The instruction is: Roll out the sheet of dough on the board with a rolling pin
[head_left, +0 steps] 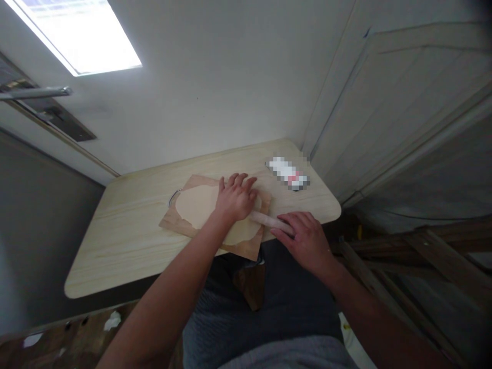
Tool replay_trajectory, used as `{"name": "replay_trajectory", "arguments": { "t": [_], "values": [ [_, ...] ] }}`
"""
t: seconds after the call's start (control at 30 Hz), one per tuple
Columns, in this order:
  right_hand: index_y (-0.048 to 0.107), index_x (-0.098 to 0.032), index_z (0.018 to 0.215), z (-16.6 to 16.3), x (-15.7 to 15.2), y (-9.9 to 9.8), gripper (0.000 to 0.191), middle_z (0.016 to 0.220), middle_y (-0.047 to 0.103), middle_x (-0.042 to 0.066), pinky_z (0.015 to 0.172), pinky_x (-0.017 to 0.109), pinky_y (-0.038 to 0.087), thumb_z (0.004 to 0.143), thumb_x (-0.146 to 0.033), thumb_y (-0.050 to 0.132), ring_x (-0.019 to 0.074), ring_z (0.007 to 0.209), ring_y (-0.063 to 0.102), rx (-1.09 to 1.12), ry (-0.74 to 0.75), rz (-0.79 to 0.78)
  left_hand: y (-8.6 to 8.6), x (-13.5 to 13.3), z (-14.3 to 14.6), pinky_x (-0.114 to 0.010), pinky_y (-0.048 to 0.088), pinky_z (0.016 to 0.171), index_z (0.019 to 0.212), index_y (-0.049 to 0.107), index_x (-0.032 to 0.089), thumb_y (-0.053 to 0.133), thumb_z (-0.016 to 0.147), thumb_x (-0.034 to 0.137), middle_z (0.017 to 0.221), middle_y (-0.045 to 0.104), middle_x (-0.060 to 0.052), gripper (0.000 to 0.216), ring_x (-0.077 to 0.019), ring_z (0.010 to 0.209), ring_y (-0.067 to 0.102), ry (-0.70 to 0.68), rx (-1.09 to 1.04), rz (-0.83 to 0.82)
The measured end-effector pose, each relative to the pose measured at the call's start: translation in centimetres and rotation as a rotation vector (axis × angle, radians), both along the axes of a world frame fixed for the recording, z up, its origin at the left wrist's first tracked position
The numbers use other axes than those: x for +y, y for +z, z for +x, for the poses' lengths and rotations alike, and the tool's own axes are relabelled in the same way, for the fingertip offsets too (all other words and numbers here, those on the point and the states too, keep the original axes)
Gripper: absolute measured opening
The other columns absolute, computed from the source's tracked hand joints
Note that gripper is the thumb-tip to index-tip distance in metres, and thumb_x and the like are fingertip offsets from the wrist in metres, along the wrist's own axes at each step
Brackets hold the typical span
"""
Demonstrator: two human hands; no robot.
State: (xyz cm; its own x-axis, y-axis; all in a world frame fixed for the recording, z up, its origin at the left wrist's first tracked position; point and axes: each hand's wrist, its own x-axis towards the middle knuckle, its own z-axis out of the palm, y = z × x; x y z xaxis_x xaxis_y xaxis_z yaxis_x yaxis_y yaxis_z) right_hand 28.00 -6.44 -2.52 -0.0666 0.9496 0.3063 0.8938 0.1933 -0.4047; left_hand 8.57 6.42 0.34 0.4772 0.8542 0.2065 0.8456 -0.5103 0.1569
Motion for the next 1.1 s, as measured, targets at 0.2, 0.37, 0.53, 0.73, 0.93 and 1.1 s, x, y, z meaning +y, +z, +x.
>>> {"name": "replay_trajectory", "arguments": {
  "t": [0.2, 0.37, 0.53, 0.73, 0.93, 1.1],
  "values": [
    [0.07, -0.022, 0.104, 0.7, 1.0, 0.0, 0.036, 0.099, 0.071, 0.008, 0.085, 0.037, 0.043, 0.093, -0.055, 0.059, 0.0249, 0.097, 0.06, 0.035, 0.019, 0.001, -0.3, 1.9, 1.3, -0.064, 0.022, 0.114, 0.137, 0.053, 0.031, 0.031, 0.101, 0.044, 0.144, 0.053, -0.008, 0.043, -0.0302, 0.137, 0.04, -0.011, 0.007, -0.003],
    [0.07, -0.022, 0.102, 1.2, 1.5, 0.1, 0.034, 0.098, 0.071, 0.007, 0.085, 0.036, 0.044, 0.095, -0.053, 0.058, 0.0242, 0.096, 0.06, 0.053, -0.004, -0.001, 0.0, 3.3, 2.7, -0.055, 0.032, 0.108, 0.122, 0.062, 0.024, 0.029, 0.102, 0.042, 0.126, 0.062, -0.011, 0.042, -0.0291, 0.122, 0.05, 0.021, 0.021, 0.034],
    [0.07, -0.022, 0.101, 1.6, 1.8, 0.2, 0.033, 0.097, 0.071, 0.006, 0.085, 0.035, 0.043, 0.095, -0.051, 0.057, 0.0233, 0.094, 0.06, 0.035, -0.017, -0.015, 0.0, 4.4, 3.7, -0.047, 0.039, 0.097, 0.106, 0.065, 0.019, 0.027, 0.103, 0.044, 0.114, 0.065, -0.014, 0.046, -0.0288, 0.112, 0.054, 0.06, 0.037, 0.063],
    [0.068, -0.023, 0.106, 0.5, 1.9, 0.9, 0.03, 0.102, 0.071, 0.007, 0.084, 0.036, 0.041, 0.095, -0.048, 0.058, 0.0242, 0.097, 0.061, -0.022, -0.075, -0.021, -0.1, 4.5, 3.9, -0.046, 0.04, 0.093, 0.1, 0.066, 0.019, 0.031, 0.102, 0.043, 0.111, 0.069, -0.014, 0.043, -0.0287, 0.111, 0.056, 0.052, 0.052, 0.017],
    [0.066, -0.022, 0.108, -1.3, 0.9, 1.7, 0.024, 0.101, 0.071, 0.006, 0.084, 0.035, 0.042, 0.093, -0.04, 0.061, 0.024, 0.096, 0.062, -0.054, -0.068, -0.082, 0.3, 2.8, 2.7, -0.045, 0.039, 0.092, 0.091, 0.067, 0.02, 0.032, 0.102, 0.042, 0.103, 0.071, -0.011, 0.043, -0.0272, 0.105, 0.058, -0.013, 0.09, 0.037],
    [0.062, -0.019, 0.115, -2.4, -1.1, 1.7, 0.028, 0.105, 0.069, 0.008, 0.086, 0.037, 0.043, 0.094, -0.037, 0.059, 0.0251, 0.099, 0.061, -0.04, -0.024, -0.117, 0.5, 0.8, 1.0, -0.05, 0.034, 0.103, 0.102, 0.065, 0.024, 0.029, 0.102, 0.043, 0.111, 0.068, -0.007, 0.04, -0.0256, 0.11, 0.057, -0.093, 0.072, 0.027]
  ]
}}
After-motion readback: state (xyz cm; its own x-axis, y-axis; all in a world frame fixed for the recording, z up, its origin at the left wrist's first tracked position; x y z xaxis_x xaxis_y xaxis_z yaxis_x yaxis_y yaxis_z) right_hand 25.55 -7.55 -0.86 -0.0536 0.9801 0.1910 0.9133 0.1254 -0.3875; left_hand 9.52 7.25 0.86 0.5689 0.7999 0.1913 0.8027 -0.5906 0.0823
